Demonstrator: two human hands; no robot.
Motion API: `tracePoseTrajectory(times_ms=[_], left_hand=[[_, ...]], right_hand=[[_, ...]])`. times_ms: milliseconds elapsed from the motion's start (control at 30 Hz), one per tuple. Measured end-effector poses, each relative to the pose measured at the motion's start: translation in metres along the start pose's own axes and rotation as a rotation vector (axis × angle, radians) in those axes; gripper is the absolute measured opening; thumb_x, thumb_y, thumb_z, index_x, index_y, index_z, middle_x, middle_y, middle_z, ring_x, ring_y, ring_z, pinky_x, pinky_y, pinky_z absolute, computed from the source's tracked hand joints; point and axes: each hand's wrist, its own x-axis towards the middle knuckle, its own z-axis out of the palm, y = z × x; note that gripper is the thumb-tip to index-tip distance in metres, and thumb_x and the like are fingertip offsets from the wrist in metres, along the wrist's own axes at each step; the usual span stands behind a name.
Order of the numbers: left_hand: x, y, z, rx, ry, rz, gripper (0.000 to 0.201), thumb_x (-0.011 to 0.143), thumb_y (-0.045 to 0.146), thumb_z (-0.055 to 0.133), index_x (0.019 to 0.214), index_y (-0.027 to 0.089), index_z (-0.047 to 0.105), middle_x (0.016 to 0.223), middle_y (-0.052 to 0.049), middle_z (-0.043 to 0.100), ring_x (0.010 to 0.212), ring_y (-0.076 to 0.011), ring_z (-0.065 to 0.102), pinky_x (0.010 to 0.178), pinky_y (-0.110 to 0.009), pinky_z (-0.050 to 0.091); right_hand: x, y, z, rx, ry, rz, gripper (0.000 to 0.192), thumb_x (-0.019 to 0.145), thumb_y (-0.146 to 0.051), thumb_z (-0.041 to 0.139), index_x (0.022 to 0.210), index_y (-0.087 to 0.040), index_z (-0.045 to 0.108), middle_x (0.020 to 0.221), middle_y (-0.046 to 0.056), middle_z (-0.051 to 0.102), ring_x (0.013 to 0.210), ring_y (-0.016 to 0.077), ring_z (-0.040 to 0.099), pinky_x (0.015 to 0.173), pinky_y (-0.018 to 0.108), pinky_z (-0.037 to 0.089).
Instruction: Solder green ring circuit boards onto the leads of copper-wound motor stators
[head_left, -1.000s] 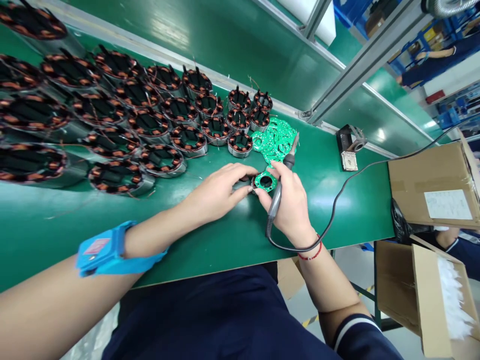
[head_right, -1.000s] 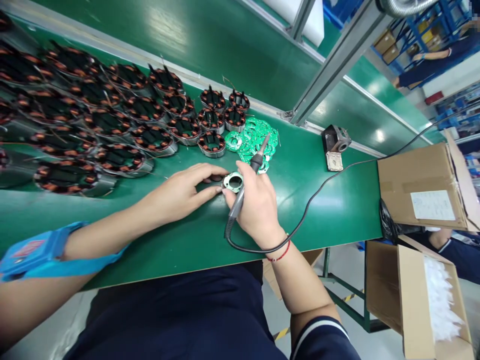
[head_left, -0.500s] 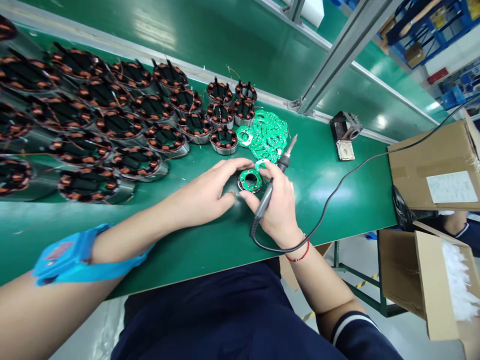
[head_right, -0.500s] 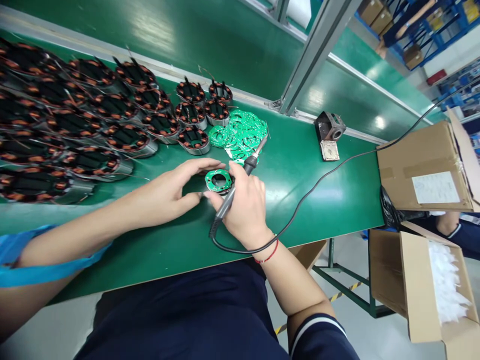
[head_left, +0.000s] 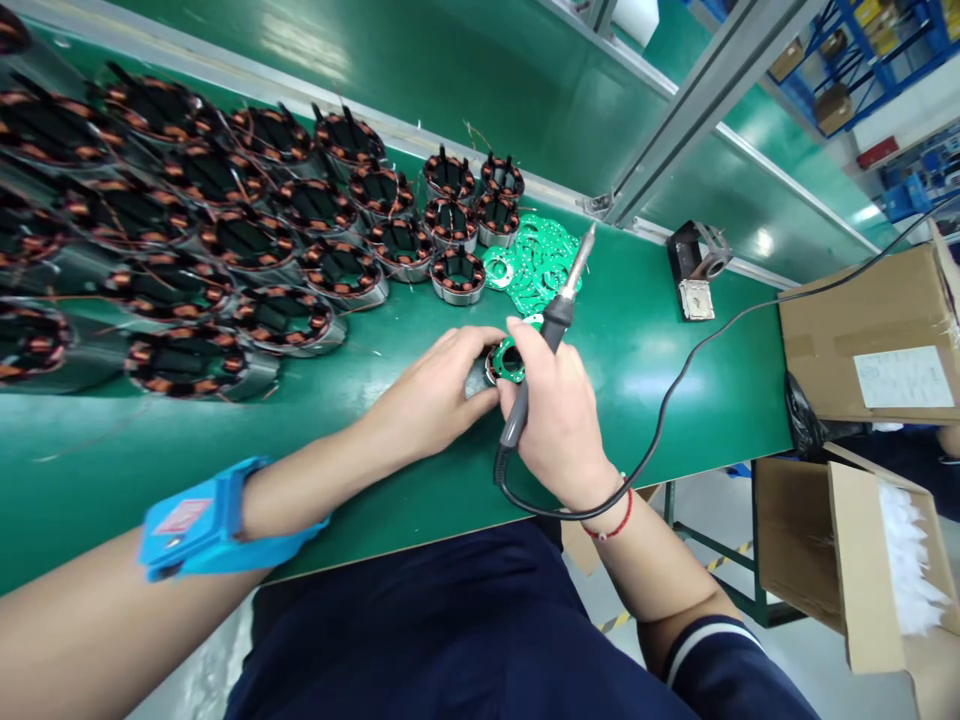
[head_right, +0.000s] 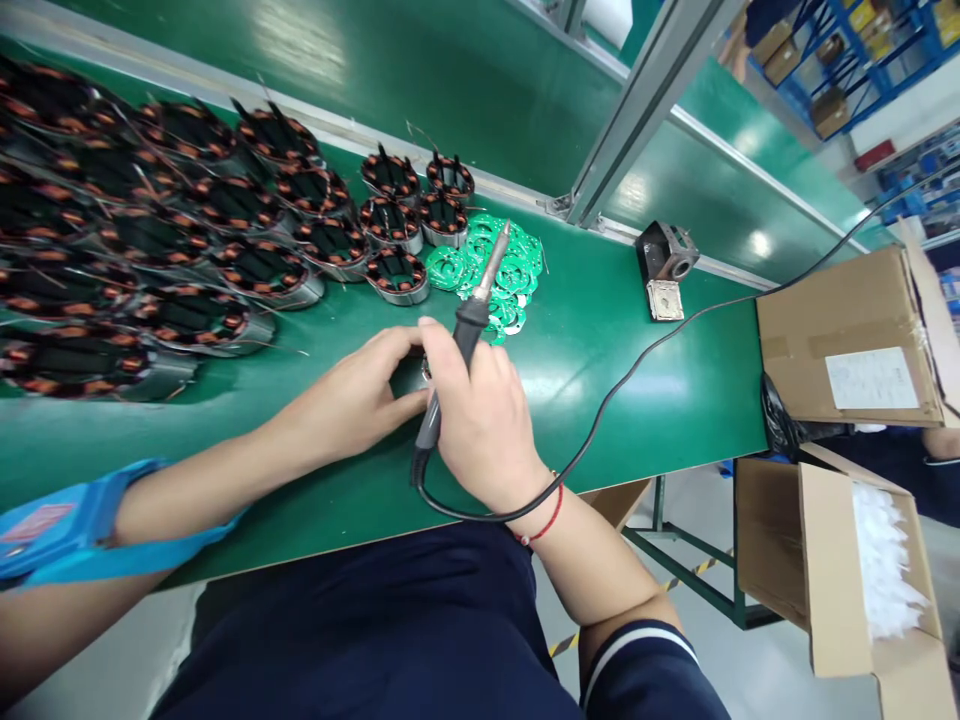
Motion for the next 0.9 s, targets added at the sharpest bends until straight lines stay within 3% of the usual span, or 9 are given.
tracePoseTrajectory(times_ms=[167,333,467,567,700,900], left_hand=[[-0.001,-0.002,0.002,0.019,0.025,0.004,0.046,0.091,0.039,0.052,0.13,0.015,0.051,0.124,-0.015,0.064,0.12,-0.0331,0.061,0.104,-0.053,0.053],[-0.007,-0.002,-0.007,-0.026,0.005,0.055,0.045,0.091,0.03,0.049,0.135,0.018,0.048,0.131,-0.014,0.062,0.124,-0.0293,0.061,0.109,-0.049,0.052],[-0.007,0.008,-0.008,0.053,0.059,0.091,0.04,0.096,0.04,0.051,0.131,0.02,0.054,0.131,-0.014,0.062,0.126,-0.0326,0.058,0.111,-0.052,0.05],[-0.003,0.015,-0.003,0.164,0.08,0.099,0.04,0.098,0.049,0.052,0.127,0.022,0.06,0.126,-0.013,0.064,0.123,-0.0345,0.059,0.11,-0.053,0.051],[-0.002,0.017,-0.003,0.252,0.039,0.126,0.039,0.103,0.046,0.045,0.128,0.023,0.063,0.123,-0.015,0.066,0.119,-0.0347,0.061,0.106,-0.054,0.054],[-0.002,0.008,-0.022,0.247,-0.069,0.218,0.04,0.101,0.045,0.047,0.126,0.025,0.07,0.132,-0.013,0.066,0.122,-0.035,0.063,0.109,-0.055,0.053]], right_hand=[[-0.007,0.003,0.015,0.092,0.125,0.067,0.049,0.101,-0.031,0.056,0.149,-0.023,0.044,0.13,0.013,0.069,0.106,0.0283,0.065,0.096,0.047,0.056],[-0.017,0.006,0.024,0.086,0.153,0.16,0.047,0.1,-0.034,0.059,0.144,-0.025,0.048,0.129,0.013,0.073,0.115,0.0326,0.064,0.101,0.052,0.052],[-0.022,0.005,0.024,0.112,0.171,0.099,0.045,0.1,-0.025,0.051,0.144,-0.024,0.048,0.13,0.012,0.073,0.117,0.0302,0.065,0.101,0.05,0.052],[-0.024,0.007,0.025,0.11,0.14,0.137,0.045,0.099,-0.015,0.042,0.143,-0.027,0.05,0.125,0.008,0.074,0.114,0.0264,0.068,0.1,0.047,0.053],[-0.022,0.011,0.032,0.161,0.173,0.178,0.047,0.1,-0.017,0.045,0.146,-0.028,0.045,0.123,0.007,0.074,0.112,0.0243,0.068,0.101,0.045,0.055],[-0.022,0.013,0.042,0.305,0.221,0.225,0.057,0.096,-0.017,0.051,0.152,-0.024,0.039,0.106,0.005,0.071,0.101,0.0202,0.068,0.098,0.04,0.057]])
